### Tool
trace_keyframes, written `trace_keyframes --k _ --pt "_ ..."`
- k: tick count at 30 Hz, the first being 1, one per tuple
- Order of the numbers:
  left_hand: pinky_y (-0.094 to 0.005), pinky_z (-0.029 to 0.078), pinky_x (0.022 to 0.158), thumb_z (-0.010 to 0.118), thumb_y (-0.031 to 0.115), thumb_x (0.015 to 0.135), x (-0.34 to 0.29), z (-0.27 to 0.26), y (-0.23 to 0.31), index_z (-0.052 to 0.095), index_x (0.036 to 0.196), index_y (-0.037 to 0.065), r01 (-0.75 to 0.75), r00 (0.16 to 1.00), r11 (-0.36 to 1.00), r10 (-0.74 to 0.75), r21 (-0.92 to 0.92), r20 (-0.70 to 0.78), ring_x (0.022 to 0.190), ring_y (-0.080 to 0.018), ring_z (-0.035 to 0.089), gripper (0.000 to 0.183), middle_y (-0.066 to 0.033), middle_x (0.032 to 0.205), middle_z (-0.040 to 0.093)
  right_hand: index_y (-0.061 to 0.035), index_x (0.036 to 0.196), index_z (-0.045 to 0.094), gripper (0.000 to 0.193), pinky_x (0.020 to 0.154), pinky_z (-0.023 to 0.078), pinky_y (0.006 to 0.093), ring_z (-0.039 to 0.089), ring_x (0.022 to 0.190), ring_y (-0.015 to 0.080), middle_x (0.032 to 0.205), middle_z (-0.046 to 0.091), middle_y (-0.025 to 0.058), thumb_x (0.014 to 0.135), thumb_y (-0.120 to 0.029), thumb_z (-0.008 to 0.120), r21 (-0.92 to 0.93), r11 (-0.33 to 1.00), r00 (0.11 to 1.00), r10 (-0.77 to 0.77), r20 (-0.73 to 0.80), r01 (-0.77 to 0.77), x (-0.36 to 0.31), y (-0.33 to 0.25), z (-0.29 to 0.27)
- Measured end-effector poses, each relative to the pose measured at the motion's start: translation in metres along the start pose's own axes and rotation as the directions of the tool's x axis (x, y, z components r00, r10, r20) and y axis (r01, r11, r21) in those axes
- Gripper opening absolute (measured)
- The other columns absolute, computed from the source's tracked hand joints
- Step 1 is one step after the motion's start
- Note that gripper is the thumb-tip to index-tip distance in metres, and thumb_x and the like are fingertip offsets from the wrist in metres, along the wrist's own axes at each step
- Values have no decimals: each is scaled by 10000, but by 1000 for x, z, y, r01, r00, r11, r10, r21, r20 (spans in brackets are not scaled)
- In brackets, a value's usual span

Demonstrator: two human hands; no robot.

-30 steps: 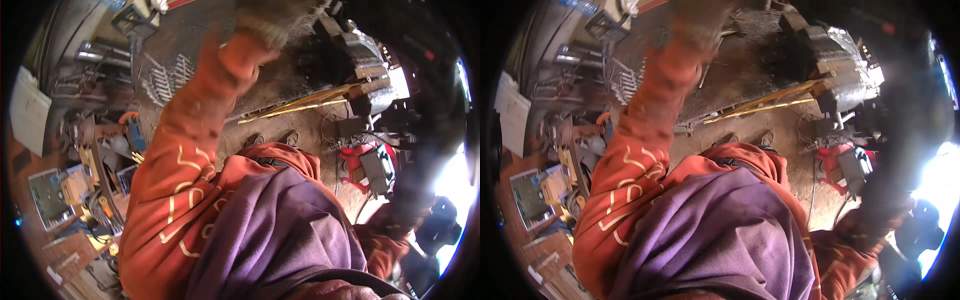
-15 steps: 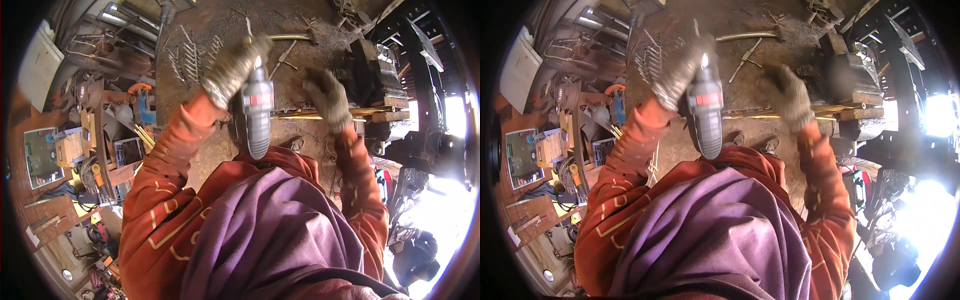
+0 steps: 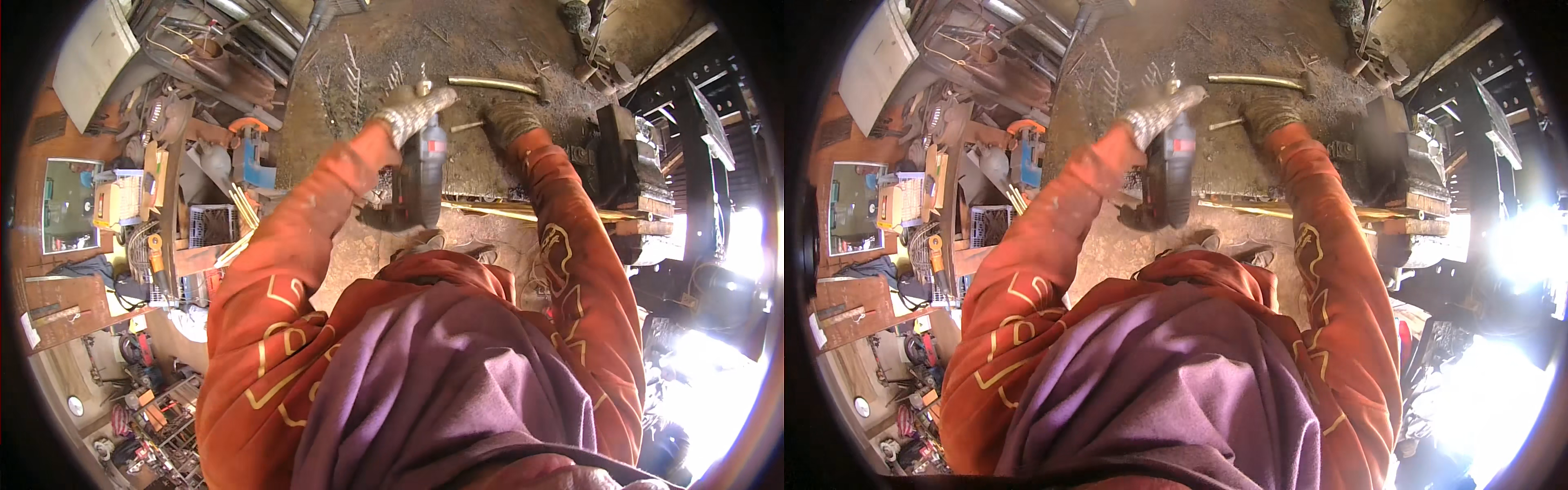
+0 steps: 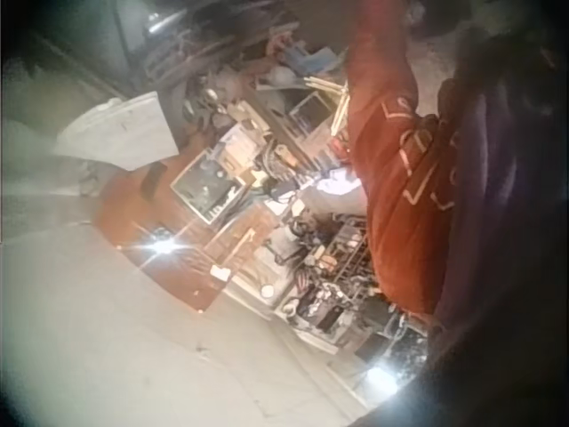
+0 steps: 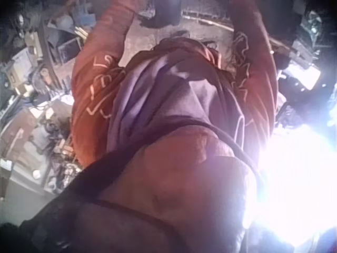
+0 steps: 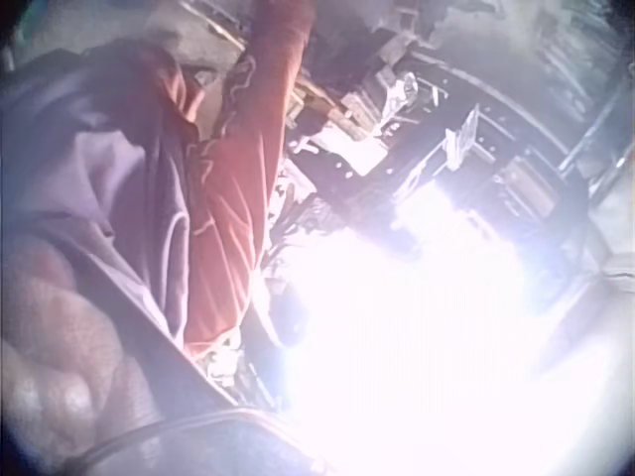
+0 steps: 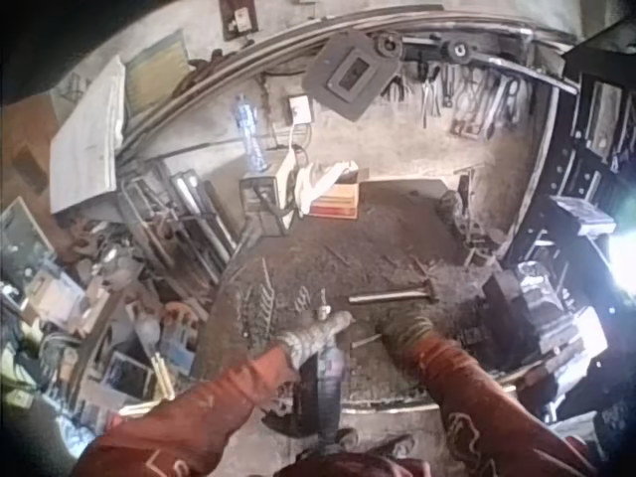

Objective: The person uses a tap and handle to cut threads into the end of a metal rod that is held in a vise. They rotate the tool repeatedly to create the threads and then remove the rod from the vise.

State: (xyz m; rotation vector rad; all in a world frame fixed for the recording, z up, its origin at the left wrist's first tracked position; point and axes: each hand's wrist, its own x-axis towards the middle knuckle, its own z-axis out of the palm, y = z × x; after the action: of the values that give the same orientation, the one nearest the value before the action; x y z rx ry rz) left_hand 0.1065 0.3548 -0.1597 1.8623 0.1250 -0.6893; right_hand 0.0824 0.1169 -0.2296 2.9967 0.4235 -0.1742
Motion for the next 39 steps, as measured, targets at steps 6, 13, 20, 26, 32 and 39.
trace_keyframes --k 6,13,20,26,32,39 --pt "-449 527 955 774 612 842 106 22 -37 701 1182 -29 -164 978 851 206 499 -30 1047 -351 664 729 -213 1142 718 -73 1081 713 225 868 527 495 678 993 450 1052 734 229 1003 -248 596 329 914 952 286 -113 -236 -45 6 -34" --pt "-475 493 1039 727 641 836 190 1 -97 682 1252 -47 -216 964 690 262 691 40 1228 -442 636 805 -291 1260 693 -45 1116 708 366 753 495 344 625 814 181 871 678 51 1035 -396 643 983 32 889 423 -177 181 -108 54 -74" --pt "-474 520 990 758 611 865 102 27 32 714 1156 -13 -501 778 659 627 560 -41 1103 -394 691 690 -256 1137 724 -9 1172 654 347 632 539 328 685 783 162 842 658 69 1009 -312 702 993 119 860 507 -59 -2 -266 56 -162" --pt "-431 547 793 679 535 994 -51 202 161 726 1109 42 -949 236 287 921 -131 310 898 -260 692 508 -109 980 733 -49 1255 663 334 814 561 401 725 915 279 979 720 147 948 -173 706 724 651 863 479 -159 -228 -315 118 -180" --pt "-390 573 818 678 325 1013 -53 270 173 743 1120 45 -998 58 30 780 55 623 921 -313 731 306 -139 1018 750 -59 1214 666 336 756 539 396 695 850 293 981 683 152 903 -141 765 595 771 840 464 -280 -228 -314 137 -146" --pt "-405 554 766 694 253 998 -22 284 168 753 1051 39 -990 19 102 780 -97 625 877 -325 719 228 -154 967 744 -114 1262 681 338 813 568 444 721 929 351 965 709 172 949 -239 711 633 667 814 572 -98 -392 -307 136 -153"
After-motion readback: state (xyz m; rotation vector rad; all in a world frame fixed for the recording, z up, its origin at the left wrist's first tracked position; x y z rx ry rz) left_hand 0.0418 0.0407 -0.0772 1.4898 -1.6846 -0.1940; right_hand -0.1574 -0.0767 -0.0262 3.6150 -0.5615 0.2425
